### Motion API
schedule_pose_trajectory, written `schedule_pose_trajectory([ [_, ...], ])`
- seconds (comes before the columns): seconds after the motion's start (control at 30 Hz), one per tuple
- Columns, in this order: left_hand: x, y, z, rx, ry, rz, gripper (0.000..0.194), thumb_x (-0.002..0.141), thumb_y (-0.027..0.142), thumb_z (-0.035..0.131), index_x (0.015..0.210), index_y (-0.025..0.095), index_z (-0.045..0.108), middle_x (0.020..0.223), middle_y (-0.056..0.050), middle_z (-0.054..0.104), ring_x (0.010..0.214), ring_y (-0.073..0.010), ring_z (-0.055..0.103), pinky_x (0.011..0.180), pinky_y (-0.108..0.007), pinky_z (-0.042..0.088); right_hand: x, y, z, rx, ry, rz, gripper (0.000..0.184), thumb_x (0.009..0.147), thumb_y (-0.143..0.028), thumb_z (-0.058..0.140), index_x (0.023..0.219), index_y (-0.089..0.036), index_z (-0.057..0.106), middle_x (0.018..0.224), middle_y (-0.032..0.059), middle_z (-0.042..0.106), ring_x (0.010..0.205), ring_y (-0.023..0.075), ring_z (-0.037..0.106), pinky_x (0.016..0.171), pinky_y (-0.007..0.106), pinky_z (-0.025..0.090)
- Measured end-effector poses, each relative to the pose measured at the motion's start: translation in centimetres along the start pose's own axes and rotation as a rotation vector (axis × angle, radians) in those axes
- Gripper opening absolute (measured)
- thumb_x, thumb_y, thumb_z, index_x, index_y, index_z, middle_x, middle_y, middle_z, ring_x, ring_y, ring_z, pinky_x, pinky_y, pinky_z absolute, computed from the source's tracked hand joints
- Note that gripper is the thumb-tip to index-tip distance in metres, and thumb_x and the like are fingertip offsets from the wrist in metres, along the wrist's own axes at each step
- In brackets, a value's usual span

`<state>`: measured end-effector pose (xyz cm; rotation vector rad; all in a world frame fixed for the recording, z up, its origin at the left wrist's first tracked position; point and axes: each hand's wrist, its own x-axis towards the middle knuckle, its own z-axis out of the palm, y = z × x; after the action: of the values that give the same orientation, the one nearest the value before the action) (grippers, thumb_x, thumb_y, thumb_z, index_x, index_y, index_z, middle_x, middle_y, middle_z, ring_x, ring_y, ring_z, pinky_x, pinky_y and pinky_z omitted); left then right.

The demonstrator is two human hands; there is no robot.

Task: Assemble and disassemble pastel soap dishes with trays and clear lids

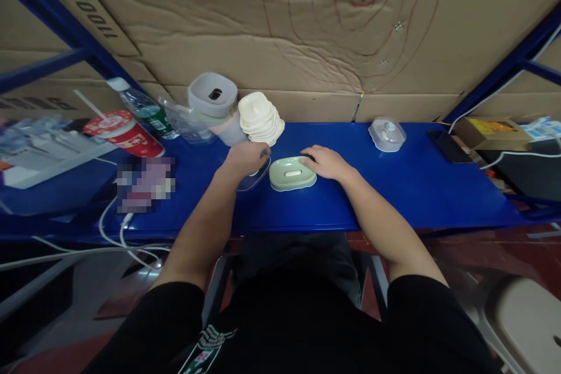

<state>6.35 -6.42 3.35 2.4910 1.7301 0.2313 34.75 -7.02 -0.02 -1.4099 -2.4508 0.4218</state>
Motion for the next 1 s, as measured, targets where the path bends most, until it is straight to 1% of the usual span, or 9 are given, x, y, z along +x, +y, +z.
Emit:
schedule_pose_trajectory([
  [0.2,-0.1,-0.2,-0.8,-0.568,0.519,0.170,0.019,0.095,0.027,0.067,0.106,0.021,0.081,0.093,-0.006,0.081,0.083,-0.0206,0.073,0.082,-0.035,0.061,-0.3,-0.5,-0.8,0.162,0.219,-0.073,0.072,0.101,-0.076,0.056,0.147,-0.021,0.068,0.126,0.0147,0.077,0.117,0.0330,0.071,0.107,0.052,0.055],
  [0.3,-0.2,1.2,-0.1,-0.748,0.782,0.306,0.016,0.097,0.030,0.070,0.105,0.020,0.080,0.095,-0.006,0.081,0.084,-0.0180,0.074,0.083,-0.034,0.062,-0.6,-1.5,-0.8,0.241,0.253,-0.171,0.100,0.090,-0.088,0.063,0.166,-0.025,0.049,0.146,0.0174,0.071,0.137,0.0383,0.065,0.121,0.060,0.046],
  [0.4,-0.4,3.3,1.0,-0.910,0.915,0.450,0.014,0.098,0.032,0.074,0.105,0.022,0.080,0.095,-0.005,0.082,0.083,-0.0165,0.075,0.081,-0.033,0.062,-0.8,-2.6,-0.3,0.329,0.201,-0.249,0.130,0.076,-0.092,0.076,0.178,-0.031,0.022,0.169,0.0179,0.053,0.156,0.0435,0.049,0.129,0.066,0.036],
  [0.47,-0.7,4.4,1.6,-1.037,0.906,0.545,0.015,0.099,0.034,0.077,0.107,0.023,0.081,0.095,-0.004,0.082,0.084,-0.0165,0.076,0.082,-0.033,0.063,-0.7,-3.0,0.2,0.407,0.173,-0.274,0.140,0.072,-0.088,0.083,0.180,-0.034,0.013,0.172,0.0169,0.049,0.159,0.0456,0.045,0.130,0.068,0.034],
  [0.57,-1.2,5.2,2.0,-1.213,0.768,0.610,0.024,0.099,0.045,0.079,0.109,0.024,0.082,0.097,-0.005,0.083,0.091,-0.0191,0.079,0.088,-0.037,0.064,-0.2,-2.6,1.1,0.547,0.190,-0.283,0.144,0.068,-0.081,0.091,0.180,-0.036,0.012,0.166,0.0151,0.054,0.156,0.0451,0.050,0.131,0.067,0.034],
  [0.67,-1.6,5.1,1.6,-1.360,0.639,0.562,0.038,0.096,0.061,0.078,0.106,0.024,0.083,0.095,-0.006,0.083,0.092,-0.0220,0.081,0.090,-0.041,0.065,0.2,-1.4,1.5,0.685,0.214,-0.296,0.153,0.058,-0.080,0.096,0.180,-0.037,0.014,0.158,0.0128,0.059,0.147,0.0420,0.057,0.131,0.064,0.035],
  [0.8,-1.6,4.7,0.3,-1.496,0.532,0.438,0.055,0.093,0.076,0.071,0.085,0.022,0.077,0.075,-0.003,0.077,0.076,-0.0211,0.079,0.082,-0.040,0.066,0.2,-0.5,0.9,0.825,0.155,-0.338,0.153,0.055,-0.087,0.093,0.179,-0.037,0.019,0.159,0.0131,0.057,0.134,0.0388,0.065,0.120,0.060,0.049],
  [0.9,-1.4,4.3,-0.4,-1.480,0.430,0.354,0.056,0.092,0.076,0.073,0.081,0.021,0.067,0.067,-0.001,0.072,0.067,-0.0190,0.075,0.073,-0.036,0.064,-0.3,-0.8,-0.1,0.691,0.129,-0.326,0.140,0.060,-0.086,0.091,0.176,-0.036,0.030,0.164,0.0135,0.055,0.143,0.0415,0.059,0.122,0.062,0.046],
  [1.0,-1.3,3.3,-0.8,-1.266,0.283,0.191,0.051,0.089,0.068,0.079,0.104,0.020,0.068,0.063,0.002,0.069,0.056,-0.0164,0.068,0.061,-0.030,0.056,-0.7,-1.1,-1.0,0.371,0.170,-0.253,0.135,0.060,-0.085,0.092,0.173,-0.031,0.041,0.161,0.0163,0.058,0.146,0.0461,0.054,0.124,0.068,0.040],
])
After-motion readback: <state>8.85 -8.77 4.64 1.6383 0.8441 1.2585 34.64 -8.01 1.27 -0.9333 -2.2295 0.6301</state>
